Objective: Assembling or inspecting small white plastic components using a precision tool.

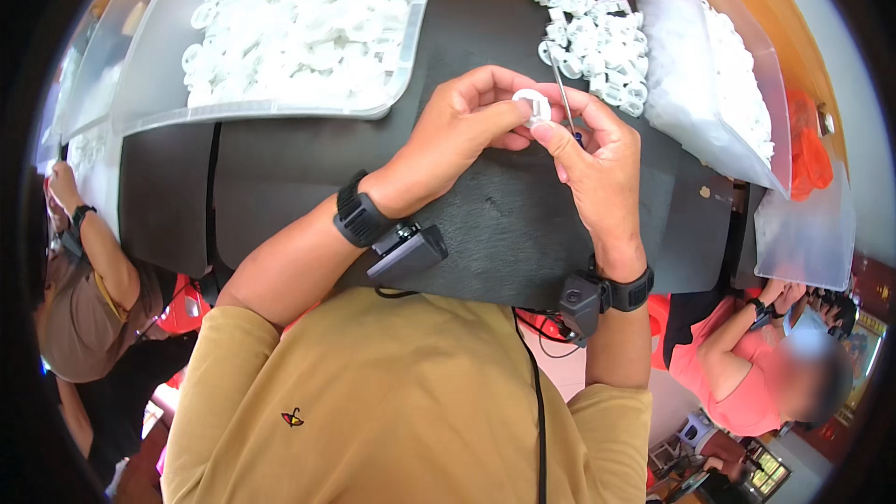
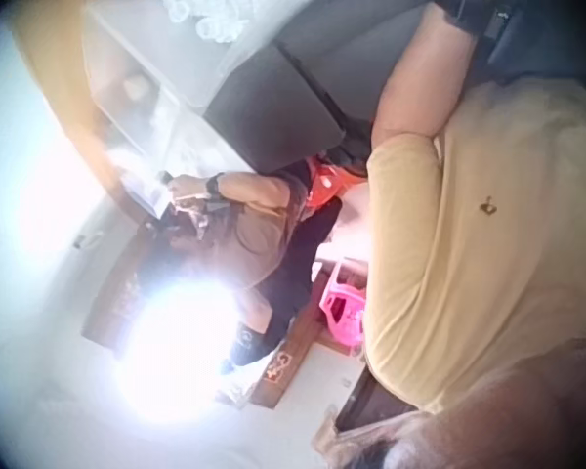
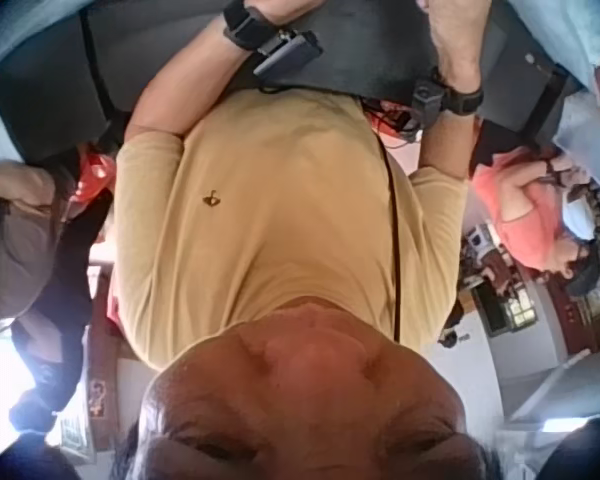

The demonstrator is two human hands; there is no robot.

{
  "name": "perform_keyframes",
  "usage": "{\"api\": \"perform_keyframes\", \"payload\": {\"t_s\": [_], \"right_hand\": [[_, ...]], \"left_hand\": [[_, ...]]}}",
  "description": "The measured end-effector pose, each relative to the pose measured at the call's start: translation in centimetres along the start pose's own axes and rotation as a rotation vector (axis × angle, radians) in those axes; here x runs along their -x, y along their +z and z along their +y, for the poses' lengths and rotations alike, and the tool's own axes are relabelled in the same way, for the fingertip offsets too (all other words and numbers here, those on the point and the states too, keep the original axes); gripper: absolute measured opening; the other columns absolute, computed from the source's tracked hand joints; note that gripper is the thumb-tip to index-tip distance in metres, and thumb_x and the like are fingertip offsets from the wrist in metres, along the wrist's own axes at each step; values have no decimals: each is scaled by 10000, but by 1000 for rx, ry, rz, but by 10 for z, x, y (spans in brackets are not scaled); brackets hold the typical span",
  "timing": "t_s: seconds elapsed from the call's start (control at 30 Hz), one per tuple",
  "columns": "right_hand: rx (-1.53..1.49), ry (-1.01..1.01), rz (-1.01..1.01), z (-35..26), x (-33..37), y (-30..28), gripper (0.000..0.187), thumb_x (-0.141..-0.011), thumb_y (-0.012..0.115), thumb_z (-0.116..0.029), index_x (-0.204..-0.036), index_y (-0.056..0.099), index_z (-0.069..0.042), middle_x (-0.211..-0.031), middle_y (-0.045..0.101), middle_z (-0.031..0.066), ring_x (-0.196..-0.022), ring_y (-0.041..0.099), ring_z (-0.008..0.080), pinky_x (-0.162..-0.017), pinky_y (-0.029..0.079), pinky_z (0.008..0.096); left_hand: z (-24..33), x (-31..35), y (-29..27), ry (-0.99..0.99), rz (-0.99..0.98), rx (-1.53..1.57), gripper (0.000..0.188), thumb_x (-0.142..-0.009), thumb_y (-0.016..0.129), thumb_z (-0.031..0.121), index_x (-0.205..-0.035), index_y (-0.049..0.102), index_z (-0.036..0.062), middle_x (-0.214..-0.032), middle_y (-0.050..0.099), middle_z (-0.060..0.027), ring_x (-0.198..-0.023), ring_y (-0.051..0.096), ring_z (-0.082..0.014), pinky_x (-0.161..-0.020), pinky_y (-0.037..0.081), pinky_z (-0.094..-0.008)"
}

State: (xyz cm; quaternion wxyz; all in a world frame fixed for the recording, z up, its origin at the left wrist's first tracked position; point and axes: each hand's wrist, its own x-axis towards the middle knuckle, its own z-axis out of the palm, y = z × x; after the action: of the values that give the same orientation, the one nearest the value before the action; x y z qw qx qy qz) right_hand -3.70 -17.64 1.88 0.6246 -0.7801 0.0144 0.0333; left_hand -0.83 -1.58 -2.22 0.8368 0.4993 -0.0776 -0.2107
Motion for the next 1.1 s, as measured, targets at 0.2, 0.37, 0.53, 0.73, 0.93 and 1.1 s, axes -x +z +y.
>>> {"api": "perform_keyframes", "payload": {"t_s": [0.2, 0.37, 0.53, 0.73, 0.93, 1.1], "right_hand": [[68, -63, 11, 3, -2, 15, 273, -858, 677, -74, -1123, 654, -17, -811, 594, -31, -556, 430, 5, -466, 322, 157], [145, -96, -3, 2, -4, 20, 265, -859, 678, -70, -1116, 654, -10, -821, 604, -19, -563, 436, 10, -465, 322, 164], [389, -412, 105, 8, -5, 19, 212, -868, 652, -42, -1074, 659, 8, -791, 583, -17, -555, 442, 25, -471, 337, 180], [246, -143, 100, -42, -27, -13, 231, -887, 634, -132, -1069, 662, 8, -700, 545, -42, -533, 416, 12, -468, 299, 166], [208, -354, -62, -141, -84, 28, 271, -848, 658, -151, -1074, 666, -1, -633, 512, -57, -510, 386, -1, -451, 274, 172], [466, -596, 56, -98, -148, 11, 229, -813, 678, -186, -968, 699, -19, -689, 638, 22, -573, 564, 108, -557, 441, 239]], "left_hand": [[-4, -4, -7, 5, 53, -19, 222, -866, 597, 171, -1010, 581, 3, -968, 643, -73, -822, 612, -94, -737, 509, -229], [1, -3, -10, -27, 14, 30, 182, -855, 595, 171, -972, 553, 39, -980, 641, -47, -824, 578, -81, -736, 480, -229], [4, -4, -9, 12, -100, 114, 202, -892, 569, 167, -1060, 523, 64, -1048, 614, -38, -920, 564, -90, -800, 460, -247], [9, 1, -4, 18, -159, 15, 486, -898, 591, 179, -1336, 435, 37, -1218, 524, -85, -1018, 554, -127, -851, 488, -278], [-18, -1, -12, 30, -332, -347, 363, -872, 601, 99, -1225, 558, 29, -1125, 615, -78, -940, 602, -118, -852, 479, -262], [-18, -7, -11, 34, -282, -400, 316, -865, 592, 36, -1180, 582, 13, -1078, 641, -88, -994, 611, -128, -889, 479, -274]]}}
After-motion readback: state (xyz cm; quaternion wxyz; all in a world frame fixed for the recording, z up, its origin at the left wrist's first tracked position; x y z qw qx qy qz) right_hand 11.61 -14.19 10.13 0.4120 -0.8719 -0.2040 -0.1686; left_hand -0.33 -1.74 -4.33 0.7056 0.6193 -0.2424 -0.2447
